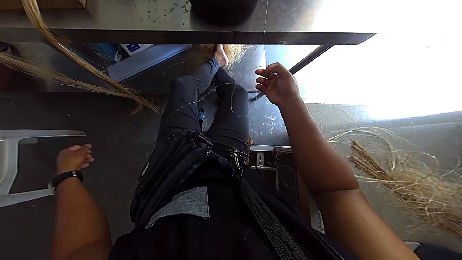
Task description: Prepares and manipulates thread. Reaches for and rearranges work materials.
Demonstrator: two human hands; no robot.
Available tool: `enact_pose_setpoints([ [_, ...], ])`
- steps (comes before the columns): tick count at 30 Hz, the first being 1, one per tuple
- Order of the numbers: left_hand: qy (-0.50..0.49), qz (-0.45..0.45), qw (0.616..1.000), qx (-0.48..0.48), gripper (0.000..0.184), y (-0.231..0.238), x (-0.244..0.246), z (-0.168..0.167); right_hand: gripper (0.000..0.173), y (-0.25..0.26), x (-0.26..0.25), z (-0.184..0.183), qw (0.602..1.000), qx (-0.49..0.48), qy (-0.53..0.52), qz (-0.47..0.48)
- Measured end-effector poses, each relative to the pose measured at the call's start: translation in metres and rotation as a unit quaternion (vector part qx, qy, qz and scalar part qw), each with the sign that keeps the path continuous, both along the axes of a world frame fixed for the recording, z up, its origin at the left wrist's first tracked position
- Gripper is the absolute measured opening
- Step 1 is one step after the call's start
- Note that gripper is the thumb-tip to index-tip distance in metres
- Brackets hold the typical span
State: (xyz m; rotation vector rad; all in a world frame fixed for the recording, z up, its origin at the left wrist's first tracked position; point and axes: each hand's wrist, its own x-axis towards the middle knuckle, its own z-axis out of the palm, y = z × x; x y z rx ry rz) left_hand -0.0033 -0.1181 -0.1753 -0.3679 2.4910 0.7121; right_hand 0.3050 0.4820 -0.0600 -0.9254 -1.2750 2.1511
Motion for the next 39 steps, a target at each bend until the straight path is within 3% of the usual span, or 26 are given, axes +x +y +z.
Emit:
enact_pose_setpoints([
  [2, -0.026, -0.174, 0.981, -0.087, 0.028, 0.034, 0.001, -0.004, 0.021, -0.001, 0.0, -0.001, 1.0, 0.013, 0.011, 0.022],
  [4, 0.062, -0.281, 0.954, -0.084, 0.039, 0.072, 0.0, -0.002, 0.023, -0.001, 0.002, -0.002, 0.998, 0.025, 0.026, 0.049],
  [7, 0.187, -0.348, 0.919, -0.013, 0.031, 0.149, -0.001, 0.029, 0.028, -0.004, 0.005, 0.001, 0.994, 0.035, 0.057, 0.092],
  [10, 0.22, -0.389, 0.894, 0.032, 0.041, 0.233, 0.002, 0.068, 0.031, -0.01, 0.007, 0.005, 0.985, 0.05, 0.094, 0.139],
  [12, 0.19, -0.441, 0.872, 0.099, 0.028, 0.278, 0.011, 0.088, 0.034, -0.014, 0.008, 0.006, 0.975, 0.058, 0.122, 0.174],
  [15, 0.081, -0.545, 0.803, 0.227, 0.049, 0.331, 0.04, 0.114, 0.034, -0.021, 0.007, 0.007, 0.965, 0.065, 0.142, 0.21],
  [20, 0.001, -0.61, 0.675, 0.415, 0.049, 0.384, 0.098, 0.131, 0.031, -0.032, 0.001, 0.005, 0.954, 0.052, 0.163, 0.246],
  [24, -0.059, -0.603, 0.619, 0.5, 0.023, 0.402, 0.122, 0.119, 0.031, -0.036, 0.002, 0.008, 0.958, 0.059, 0.15, 0.237],
  [27, -0.102, -0.565, 0.625, 0.529, 0.034, 0.391, 0.119, 0.112, 0.032, -0.033, 0.005, 0.01, 0.975, 0.068, 0.099, 0.186],
  [31, -0.123, -0.477, 0.686, 0.536, 0.034, 0.326, 0.072, 0.109, 0.027, -0.017, 0.004, 0.015, 0.994, 0.002, 0.075, 0.081],
  [36, -0.102, -0.389, 0.789, 0.465, 0.025, 0.18, -0.01, 0.081, 0.027, 0.001, 0.003, 0.016, 0.997, -0.038, 0.06, -0.025],
  [39, -0.085, -0.283, 0.856, 0.424, 0.023, 0.09, -0.025, 0.064, 0.023, 0.004, 0.003, 0.015, 0.997, -0.047, 0.041, -0.053],
])
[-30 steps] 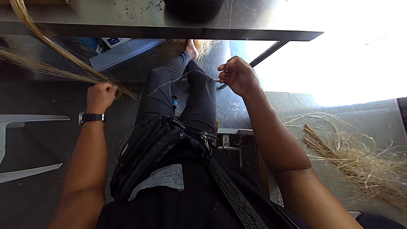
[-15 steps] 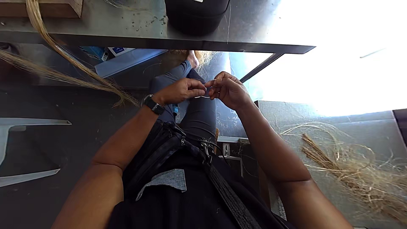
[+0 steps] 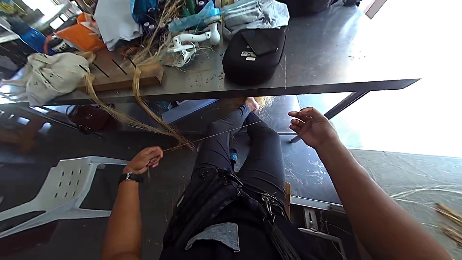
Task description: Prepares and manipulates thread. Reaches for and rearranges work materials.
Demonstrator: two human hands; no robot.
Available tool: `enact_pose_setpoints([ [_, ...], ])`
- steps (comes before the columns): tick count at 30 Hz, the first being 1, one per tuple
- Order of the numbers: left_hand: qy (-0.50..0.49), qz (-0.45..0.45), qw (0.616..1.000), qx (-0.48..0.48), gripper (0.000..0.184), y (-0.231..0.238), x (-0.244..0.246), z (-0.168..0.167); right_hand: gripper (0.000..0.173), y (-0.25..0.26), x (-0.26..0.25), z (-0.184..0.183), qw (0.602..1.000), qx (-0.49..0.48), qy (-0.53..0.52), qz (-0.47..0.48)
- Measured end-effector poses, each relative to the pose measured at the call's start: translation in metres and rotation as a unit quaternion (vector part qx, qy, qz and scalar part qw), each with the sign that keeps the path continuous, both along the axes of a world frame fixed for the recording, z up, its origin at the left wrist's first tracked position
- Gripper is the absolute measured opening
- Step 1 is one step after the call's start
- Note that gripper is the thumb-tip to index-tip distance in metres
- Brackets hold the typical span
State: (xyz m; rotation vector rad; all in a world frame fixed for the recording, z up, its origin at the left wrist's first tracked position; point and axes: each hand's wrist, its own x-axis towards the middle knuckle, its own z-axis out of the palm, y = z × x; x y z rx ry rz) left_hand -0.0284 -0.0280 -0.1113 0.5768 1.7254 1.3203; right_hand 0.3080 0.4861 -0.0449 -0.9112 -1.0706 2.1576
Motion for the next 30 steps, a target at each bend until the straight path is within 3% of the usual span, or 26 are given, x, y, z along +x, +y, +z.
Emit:
enact_pose_setpoints([
  [4, -0.03, 0.175, 0.982, -0.059, 0.026, -0.078, 0.009, -0.012, 0.022, -0.003, -0.003, 0.001, 1.0, 0.001, -0.019, -0.003],
  [9, -0.017, 0.317, 0.944, -0.088, 0.028, -0.118, 0.012, -0.025, 0.022, 0.002, -0.001, -0.004, 0.999, 0.013, -0.03, -0.016],
  [17, 0.022, 0.402, 0.908, -0.12, 0.025, -0.118, -0.004, -0.02, 0.013, 0.016, 0.006, -0.01, 0.992, 0.069, -0.091, -0.044],
  [24, 0.056, 0.432, 0.893, -0.117, 0.022, -0.117, -0.008, -0.018, 0.016, 0.006, 0.006, -0.005, 0.968, 0.157, -0.196, -0.025],
  [30, 0.095, 0.45, 0.869, -0.183, 0.024, -0.14, -0.006, -0.039, 0.018, 0.006, 0.007, -0.006, 0.967, 0.153, -0.198, -0.036],
])
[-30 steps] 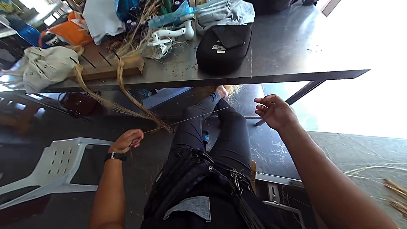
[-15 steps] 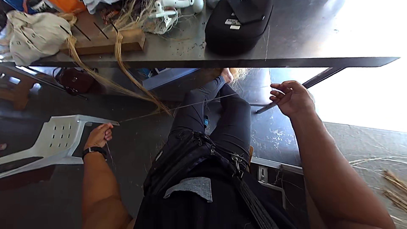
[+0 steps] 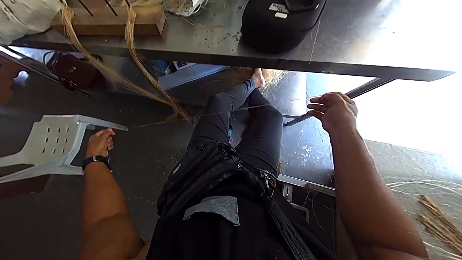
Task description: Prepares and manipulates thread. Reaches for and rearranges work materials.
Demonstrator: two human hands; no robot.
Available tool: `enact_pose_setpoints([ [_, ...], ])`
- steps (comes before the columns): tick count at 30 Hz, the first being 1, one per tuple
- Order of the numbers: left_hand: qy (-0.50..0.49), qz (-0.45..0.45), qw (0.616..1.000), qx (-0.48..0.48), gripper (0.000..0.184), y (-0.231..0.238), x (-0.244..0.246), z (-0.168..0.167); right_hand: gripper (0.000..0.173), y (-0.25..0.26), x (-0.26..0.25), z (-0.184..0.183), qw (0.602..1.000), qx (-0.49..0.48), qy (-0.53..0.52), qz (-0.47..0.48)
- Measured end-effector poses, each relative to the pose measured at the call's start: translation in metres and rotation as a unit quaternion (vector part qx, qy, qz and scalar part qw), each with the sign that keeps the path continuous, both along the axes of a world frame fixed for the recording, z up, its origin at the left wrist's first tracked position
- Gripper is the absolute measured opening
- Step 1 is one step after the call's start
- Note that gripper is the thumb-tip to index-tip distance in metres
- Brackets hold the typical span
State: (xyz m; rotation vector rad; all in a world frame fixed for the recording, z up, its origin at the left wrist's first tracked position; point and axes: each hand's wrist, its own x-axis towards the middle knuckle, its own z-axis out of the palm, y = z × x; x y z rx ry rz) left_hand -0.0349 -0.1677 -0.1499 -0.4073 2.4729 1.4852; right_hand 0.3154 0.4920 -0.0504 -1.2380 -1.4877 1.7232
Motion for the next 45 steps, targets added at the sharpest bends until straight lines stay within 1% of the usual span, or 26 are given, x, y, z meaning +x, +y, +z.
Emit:
enact_pose_setpoints([
  [6, -0.015, 0.04, 0.993, -0.109, 0.035, -0.031, 0.013, -0.016, 0.015, 0.006, -0.001, -0.002, 0.999, -0.018, 0.027, -0.031],
  [8, -0.021, 0.056, 0.98, -0.19, 0.039, -0.04, 0.021, -0.02, 0.015, 0.006, -0.001, -0.002, 0.999, -0.02, 0.031, -0.029],
  [10, -0.024, 0.051, 0.957, -0.285, 0.037, -0.046, 0.024, -0.022, 0.015, 0.004, -0.002, -0.003, 0.999, -0.021, 0.037, -0.022],
  [12, -0.005, 0.036, 0.933, -0.358, 0.037, -0.038, 0.024, -0.017, 0.018, -0.001, -0.003, -0.003, 0.999, -0.024, 0.046, 0.009],
  [14, 0.034, 0.031, 0.923, -0.381, 0.037, -0.016, 0.022, -0.004, 0.019, -0.008, -0.004, -0.002, 0.996, -0.035, 0.052, 0.063],
  [16, 0.076, 0.007, 0.93, -0.36, 0.037, 0.018, 0.017, 0.016, 0.02, -0.015, -0.005, -0.003, 0.99, -0.039, 0.057, 0.123],
  [18, 0.115, -0.046, 0.948, -0.293, 0.041, 0.066, 0.013, 0.041, 0.023, -0.021, -0.006, -0.005, 0.981, -0.033, 0.062, 0.179],
  [20, 0.146, -0.112, 0.968, -0.172, 0.043, 0.121, 0.006, 0.053, 0.024, -0.026, -0.006, -0.004, 0.975, -0.026, 0.064, 0.209],
  [21, 0.156, -0.145, 0.971, -0.106, 0.043, 0.153, 0.005, 0.056, 0.025, -0.028, -0.006, -0.003, 0.974, -0.022, 0.063, 0.218],
  [23, 0.156, -0.228, 0.961, 0.001, 0.04, 0.223, 0.017, 0.069, 0.025, -0.03, -0.006, -0.001, 0.972, -0.014, 0.065, 0.228],
  [25, 0.142, -0.355, 0.922, 0.068, 0.041, 0.289, 0.041, 0.084, 0.023, -0.031, -0.005, 0.0, 0.971, -0.013, 0.072, 0.229],
  [28, 0.115, -0.516, 0.836, 0.151, 0.038, 0.388, 0.08, 0.101, 0.02, -0.027, -0.002, -0.001, 0.963, -0.015, 0.091, 0.252],
  [30, 0.1, -0.599, 0.776, 0.171, 0.037, 0.439, 0.109, 0.104, 0.02, -0.025, -0.001, -0.002, 0.959, -0.023, 0.104, 0.263],
  [32, 0.091, -0.668, 0.719, 0.17, 0.037, 0.474, 0.137, 0.102, 0.021, -0.024, -0.002, -0.003, 0.957, -0.028, 0.117, 0.266],
  [33, 0.081, -0.692, 0.696, 0.174, 0.036, 0.485, 0.149, 0.1, 0.021, -0.024, -0.002, -0.003, 0.956, -0.029, 0.119, 0.266],
  [34, 0.06, -0.705, 0.683, 0.183, 0.034, 0.492, 0.159, 0.099, 0.021, -0.024, -0.002, -0.003, 0.956, -0.029, 0.12, 0.267],
  [35, 0.032, -0.707, 0.678, 0.199, 0.03, 0.496, 0.167, 0.097, 0.021, -0.023, -0.002, -0.003, 0.955, -0.03, 0.121, 0.267],
  [36, 0.01, -0.7, 0.682, 0.211, 0.025, 0.497, 0.172, 0.096, 0.021, -0.023, -0.002, -0.003, 0.955, -0.032, 0.122, 0.268],
  [37, 0.004, -0.685, 0.696, 0.217, 0.021, 0.495, 0.174, 0.094, 0.021, -0.022, -0.002, -0.004, 0.954, -0.037, 0.12, 0.272],
  [39, 0.025, -0.652, 0.728, 0.21, 0.02, 0.487, 0.169, 0.091, 0.021, -0.022, -0.003, -0.004, 0.953, -0.048, 0.11, 0.278],
  [40, 0.038, -0.642, 0.736, 0.209, 0.021, 0.483, 0.164, 0.09, 0.02, -0.022, -0.003, -0.004, 0.953, -0.054, 0.103, 0.281],
  [45, 0.066, -0.627, 0.747, 0.212, 0.022, 0.46, 0.147, 0.086, 0.018, -0.028, -0.007, -0.003, 0.941, -0.078, 0.074, 0.322],
])
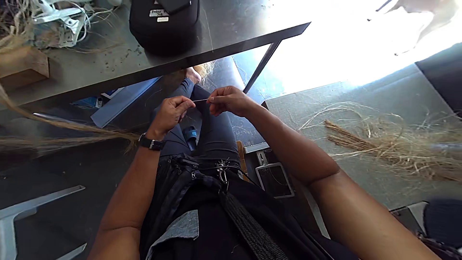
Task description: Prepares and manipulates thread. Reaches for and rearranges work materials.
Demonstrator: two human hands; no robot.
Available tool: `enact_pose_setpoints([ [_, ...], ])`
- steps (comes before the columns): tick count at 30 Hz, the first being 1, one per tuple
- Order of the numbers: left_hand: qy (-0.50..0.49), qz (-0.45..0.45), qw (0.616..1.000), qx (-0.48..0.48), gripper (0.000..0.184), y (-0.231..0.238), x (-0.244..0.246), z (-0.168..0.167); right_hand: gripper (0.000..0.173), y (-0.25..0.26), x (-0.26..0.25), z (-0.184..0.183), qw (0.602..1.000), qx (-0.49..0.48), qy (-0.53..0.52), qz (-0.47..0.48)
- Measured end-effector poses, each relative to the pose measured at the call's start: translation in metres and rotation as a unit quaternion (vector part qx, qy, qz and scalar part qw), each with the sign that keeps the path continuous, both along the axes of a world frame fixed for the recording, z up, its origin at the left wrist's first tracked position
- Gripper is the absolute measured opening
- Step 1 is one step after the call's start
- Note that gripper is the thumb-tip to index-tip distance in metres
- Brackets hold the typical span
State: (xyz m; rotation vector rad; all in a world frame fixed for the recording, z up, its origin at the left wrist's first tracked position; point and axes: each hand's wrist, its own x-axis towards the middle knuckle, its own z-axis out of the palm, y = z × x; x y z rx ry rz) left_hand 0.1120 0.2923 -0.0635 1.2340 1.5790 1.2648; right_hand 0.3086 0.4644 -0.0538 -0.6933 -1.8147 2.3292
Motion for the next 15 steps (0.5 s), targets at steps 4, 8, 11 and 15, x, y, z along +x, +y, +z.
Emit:
enact_pose_setpoints([
  [4, 0.05, 0.004, 0.999, 0.0, 0.02, -0.02, -0.005, -0.007, 0.015, -0.004, 0.001, -0.003, 0.999, -0.006, -0.016, 0.033],
  [8, 0.093, 0.056, 0.994, 0.02, 0.018, 0.0, -0.001, -0.017, 0.015, -0.01, 0.001, -0.007, 0.999, -0.011, -0.019, 0.049],
  [11, 0.135, 0.095, 0.986, 0.032, 0.02, 0.004, 0.002, -0.022, 0.016, -0.012, -0.002, -0.006, 0.998, -0.031, -0.016, 0.049],
  [15, 0.131, 0.117, 0.983, 0.056, 0.021, 0.008, 0.006, -0.026, 0.018, -0.01, -0.002, -0.002, 0.994, -0.096, 0.002, 0.053],
])
